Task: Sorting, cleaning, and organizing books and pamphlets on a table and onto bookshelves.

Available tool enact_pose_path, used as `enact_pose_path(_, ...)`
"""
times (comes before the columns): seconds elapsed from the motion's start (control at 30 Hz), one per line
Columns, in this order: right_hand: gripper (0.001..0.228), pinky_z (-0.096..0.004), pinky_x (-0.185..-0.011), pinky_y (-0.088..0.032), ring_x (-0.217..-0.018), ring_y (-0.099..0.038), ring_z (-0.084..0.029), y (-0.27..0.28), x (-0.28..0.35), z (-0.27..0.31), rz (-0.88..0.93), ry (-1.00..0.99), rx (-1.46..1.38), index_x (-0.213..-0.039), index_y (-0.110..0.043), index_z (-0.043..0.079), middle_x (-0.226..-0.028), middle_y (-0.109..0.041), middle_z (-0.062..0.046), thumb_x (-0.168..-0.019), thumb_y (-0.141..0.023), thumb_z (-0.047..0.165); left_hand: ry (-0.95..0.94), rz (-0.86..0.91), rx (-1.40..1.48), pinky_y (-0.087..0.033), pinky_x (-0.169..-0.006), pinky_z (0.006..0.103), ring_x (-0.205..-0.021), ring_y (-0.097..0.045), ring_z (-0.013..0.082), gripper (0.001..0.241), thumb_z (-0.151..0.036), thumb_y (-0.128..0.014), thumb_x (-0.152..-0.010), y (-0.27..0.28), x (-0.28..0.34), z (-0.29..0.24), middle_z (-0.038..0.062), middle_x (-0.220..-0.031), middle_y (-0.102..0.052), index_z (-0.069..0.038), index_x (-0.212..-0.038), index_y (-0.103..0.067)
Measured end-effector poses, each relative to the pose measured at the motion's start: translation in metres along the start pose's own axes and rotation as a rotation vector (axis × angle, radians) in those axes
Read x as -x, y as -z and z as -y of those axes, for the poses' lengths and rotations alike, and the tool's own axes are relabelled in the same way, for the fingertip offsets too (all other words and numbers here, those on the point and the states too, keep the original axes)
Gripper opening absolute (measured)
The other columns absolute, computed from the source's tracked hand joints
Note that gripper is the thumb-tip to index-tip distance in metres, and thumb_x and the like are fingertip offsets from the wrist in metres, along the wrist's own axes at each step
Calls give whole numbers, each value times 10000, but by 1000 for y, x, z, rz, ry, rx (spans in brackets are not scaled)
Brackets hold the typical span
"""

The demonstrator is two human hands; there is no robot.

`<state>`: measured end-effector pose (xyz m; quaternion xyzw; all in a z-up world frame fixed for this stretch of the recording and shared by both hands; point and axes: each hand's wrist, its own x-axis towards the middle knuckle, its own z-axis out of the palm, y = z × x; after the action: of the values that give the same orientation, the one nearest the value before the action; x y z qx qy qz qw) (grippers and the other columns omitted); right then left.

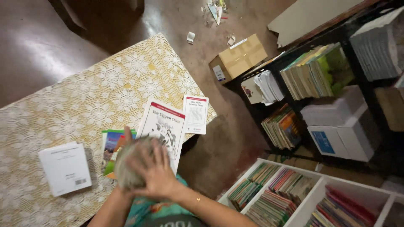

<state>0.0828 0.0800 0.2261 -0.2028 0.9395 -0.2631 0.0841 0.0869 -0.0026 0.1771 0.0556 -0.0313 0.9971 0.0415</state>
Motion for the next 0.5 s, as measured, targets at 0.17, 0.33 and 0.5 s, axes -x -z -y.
enact_pose_path(0.17, 694, -701, -1267, -155, -1601, -160, -491, 39, -11, 10, 15, 283, 155, -1564, -476, 365, -1747, -240, -61, -928, -572, 626, 166, -161, -79, -284, -1239, 484, -1431, -405, 300, 647, -595, -421, -1075, 34, 3, -26, 62, -1513, -476, -260, -1624, -353)
enact_pose_path(0.33, 398, -598, -1322, -165, -1669, -212, -323, 78, -82, -26, -129, 425, 674, -1424, -526, 386, -1748, -272, 52, -1049, -602, 497, 367, -405, -176, -415, -1090, 483, -1255, -490, 311, 675, -618, -447, -1110, 87, -5, -48, 136, -1387, -516, -124, -1568, -428)
enact_pose_path(0.5, 635, -677, -1254, -87, -1560, -119, -466, 72, -59, -16, -114, 220, 317, -1516, -412, 391, -1701, -202, -87, -933, -624, 529, 345, -649, -437, -491, -1051, 425, -1272, -569, 254, 779, -663, -435, -930, -106, -31, -33, 64, -1444, -570, -155, -1521, -437)
